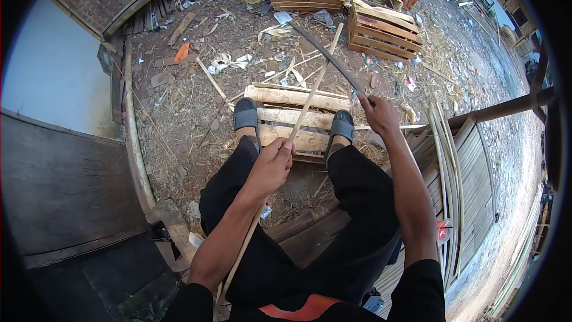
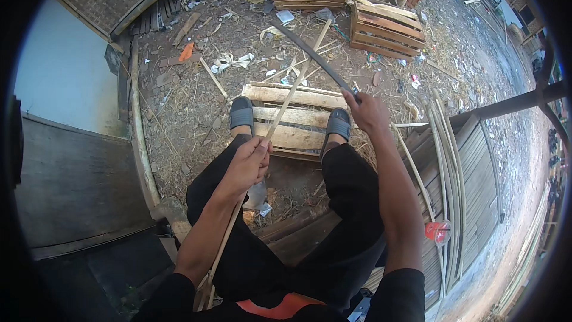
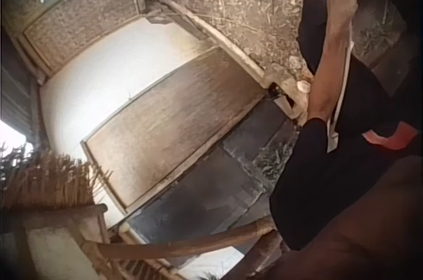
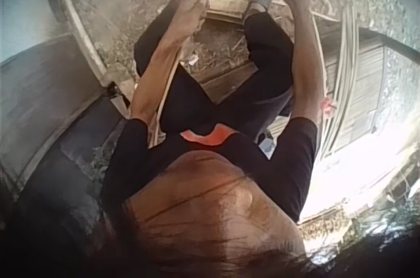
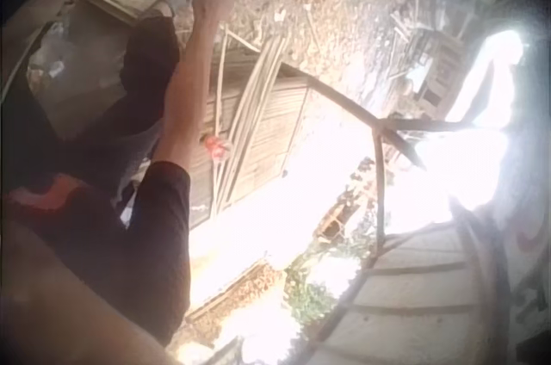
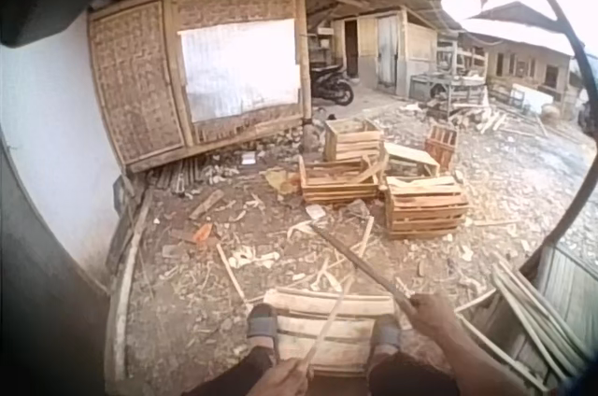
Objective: The person holds a long piece of wood and repeatedly shaves thin layers off of it with a large blade.
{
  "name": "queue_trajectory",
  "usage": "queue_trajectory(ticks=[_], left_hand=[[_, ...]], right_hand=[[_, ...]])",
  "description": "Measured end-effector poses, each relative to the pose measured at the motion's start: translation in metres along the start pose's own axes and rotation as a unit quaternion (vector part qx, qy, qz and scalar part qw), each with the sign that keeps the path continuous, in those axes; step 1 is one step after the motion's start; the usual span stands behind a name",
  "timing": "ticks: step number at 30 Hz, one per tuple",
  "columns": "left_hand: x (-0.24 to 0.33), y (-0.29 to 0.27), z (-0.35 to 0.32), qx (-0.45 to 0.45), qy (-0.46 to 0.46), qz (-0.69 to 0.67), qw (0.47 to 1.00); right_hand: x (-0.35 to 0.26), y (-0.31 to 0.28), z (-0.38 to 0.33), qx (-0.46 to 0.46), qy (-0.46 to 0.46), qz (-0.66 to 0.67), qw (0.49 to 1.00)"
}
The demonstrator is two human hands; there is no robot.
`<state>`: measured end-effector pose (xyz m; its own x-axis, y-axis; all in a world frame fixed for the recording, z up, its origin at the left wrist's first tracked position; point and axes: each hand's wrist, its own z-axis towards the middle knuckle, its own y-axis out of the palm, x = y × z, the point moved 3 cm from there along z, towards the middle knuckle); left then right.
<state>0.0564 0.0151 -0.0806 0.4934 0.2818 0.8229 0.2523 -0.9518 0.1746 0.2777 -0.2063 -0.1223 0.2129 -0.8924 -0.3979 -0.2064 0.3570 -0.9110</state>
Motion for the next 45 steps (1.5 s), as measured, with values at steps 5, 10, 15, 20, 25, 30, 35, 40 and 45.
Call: queue_trajectory(ticks=[5,10,15,20,25,30,35,40,45], left_hand=[[0.009,0.004,0.013,-0.032,0.019,-0.004,0.999],[0.007,0.012,0.026,-0.011,0.057,0.017,0.998],[0.004,0.01,0.032,0.021,0.099,0.045,0.994],[-0.012,0.002,0.038,0.095,0.093,0.101,0.986],[-0.024,-0.001,0.047,0.065,0.119,0.164,0.977],[-0.017,0.002,0.04,0.063,0.151,0.146,0.976],[-0.01,0.005,0.032,0.06,0.079,0.114,0.989],[0.003,0.01,0.009,-0.001,0.005,-0.082,0.997],[0.005,0.01,0.016,-0.043,0.024,-0.029,0.998]], right_hand=[[0.029,0.006,-0.012,0.047,0.041,0.044,0.997],[-0.011,0.002,-0.027,0.005,-0.059,0.061,0.996],[-0.075,0.004,-0.052,-0.015,-0.253,0.056,0.966],[-0.099,0.01,-0.061,-0.01,-0.331,0.015,0.943],[-0.099,0.011,-0.064,-0.036,-0.338,0.02,0.94],[-0.099,0.012,-0.063,-0.022,-0.342,0.02,0.939],[-0.093,0.022,-0.057,0.001,-0.362,0.006,0.932],[-0.07,0.022,-0.035,0.027,-0.289,-0.031,0.956],[-0.002,0.01,-0.009,0.013,-0.018,0.084,0.996]])
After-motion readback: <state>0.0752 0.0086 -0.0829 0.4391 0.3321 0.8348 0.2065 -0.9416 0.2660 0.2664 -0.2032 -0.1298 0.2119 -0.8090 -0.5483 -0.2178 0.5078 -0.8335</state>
